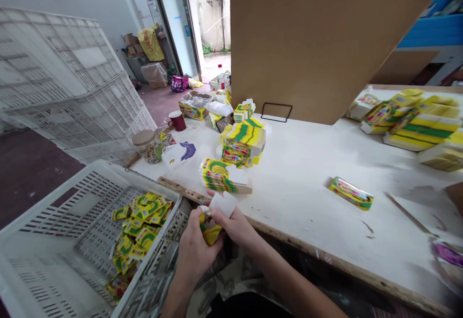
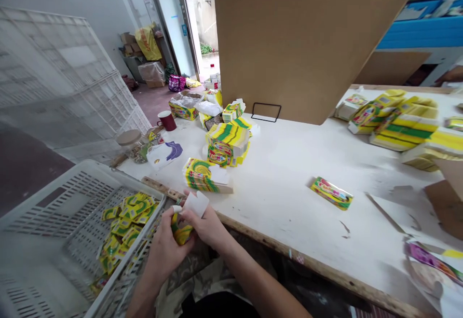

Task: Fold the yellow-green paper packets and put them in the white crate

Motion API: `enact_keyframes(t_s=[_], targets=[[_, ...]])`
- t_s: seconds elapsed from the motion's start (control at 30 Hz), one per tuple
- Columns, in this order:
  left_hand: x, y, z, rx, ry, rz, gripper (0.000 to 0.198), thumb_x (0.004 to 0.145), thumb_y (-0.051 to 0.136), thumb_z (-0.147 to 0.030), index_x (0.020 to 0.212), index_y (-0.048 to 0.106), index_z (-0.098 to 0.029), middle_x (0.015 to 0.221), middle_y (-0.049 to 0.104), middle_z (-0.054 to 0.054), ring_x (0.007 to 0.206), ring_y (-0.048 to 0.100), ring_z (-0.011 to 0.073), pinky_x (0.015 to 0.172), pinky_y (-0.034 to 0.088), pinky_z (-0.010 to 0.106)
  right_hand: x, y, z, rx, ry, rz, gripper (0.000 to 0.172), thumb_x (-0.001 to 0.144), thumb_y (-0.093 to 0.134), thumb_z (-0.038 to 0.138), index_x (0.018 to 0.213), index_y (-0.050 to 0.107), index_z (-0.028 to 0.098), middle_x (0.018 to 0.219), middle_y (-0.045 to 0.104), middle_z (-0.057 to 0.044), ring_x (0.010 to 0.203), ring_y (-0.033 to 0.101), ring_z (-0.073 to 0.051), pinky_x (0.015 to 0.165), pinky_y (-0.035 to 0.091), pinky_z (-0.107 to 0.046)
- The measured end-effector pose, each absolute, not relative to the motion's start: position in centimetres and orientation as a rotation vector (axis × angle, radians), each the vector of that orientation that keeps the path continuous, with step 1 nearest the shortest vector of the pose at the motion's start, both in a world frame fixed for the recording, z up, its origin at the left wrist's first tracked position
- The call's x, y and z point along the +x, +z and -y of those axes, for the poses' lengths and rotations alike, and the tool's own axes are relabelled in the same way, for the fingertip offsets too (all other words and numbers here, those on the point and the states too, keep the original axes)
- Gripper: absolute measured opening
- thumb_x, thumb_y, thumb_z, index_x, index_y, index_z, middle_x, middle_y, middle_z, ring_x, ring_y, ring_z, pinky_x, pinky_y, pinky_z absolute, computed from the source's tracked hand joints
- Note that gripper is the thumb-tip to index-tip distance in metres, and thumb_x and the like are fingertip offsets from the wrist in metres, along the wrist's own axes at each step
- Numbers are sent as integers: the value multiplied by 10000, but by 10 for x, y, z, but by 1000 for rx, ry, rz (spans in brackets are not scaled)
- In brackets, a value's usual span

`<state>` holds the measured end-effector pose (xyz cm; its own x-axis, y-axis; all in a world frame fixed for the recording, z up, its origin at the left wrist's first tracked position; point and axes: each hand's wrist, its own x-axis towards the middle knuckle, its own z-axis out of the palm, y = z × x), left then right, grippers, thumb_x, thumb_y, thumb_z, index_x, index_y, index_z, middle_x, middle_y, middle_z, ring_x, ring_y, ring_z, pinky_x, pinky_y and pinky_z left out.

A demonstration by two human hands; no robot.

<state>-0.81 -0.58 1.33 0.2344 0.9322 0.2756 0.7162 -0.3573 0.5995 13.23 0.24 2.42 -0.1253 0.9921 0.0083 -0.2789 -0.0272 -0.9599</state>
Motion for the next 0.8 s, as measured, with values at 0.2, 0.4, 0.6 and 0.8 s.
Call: enact_keyframes(t_s=[0.2,0.4,0.6,0.8], targets=[[-10,-5,-3,2137,911,-1435,463,758,544,-272,1194,449,-149,1115,582,180,998,636,306,834,547,448,139,23,2,-957,1016,1789,516,899,479,163,1411,450,226,1486,427,-93,1394,361,-224,1139,318,-396],[-26,2,-3,1966,863,-1613,535,719,669,-359,1166,441,-175,1064,597,117,987,618,277,846,529,439,153,10,-7,-1072,871,1819,495,915,484,178,1408,455,220,1513,368,-145,1425,301,-259,1130,328,-437],[-40,22,-8,1988,747,-1510,517,682,718,-416,1110,511,-213,1004,643,54,900,646,238,786,542,369,173,19,-13,-991,940,1990,257,897,564,213,1126,677,188,1296,549,-134,1184,550,-236,1000,446,-364],[-25,20,-3,2100,911,-1588,467,713,696,-420,1087,524,-198,1001,626,75,925,633,259,802,530,401,162,24,-9,-1088,975,1758,423,854,587,192,1268,503,189,1262,552,-117,1181,524,-226,1013,426,-395]])
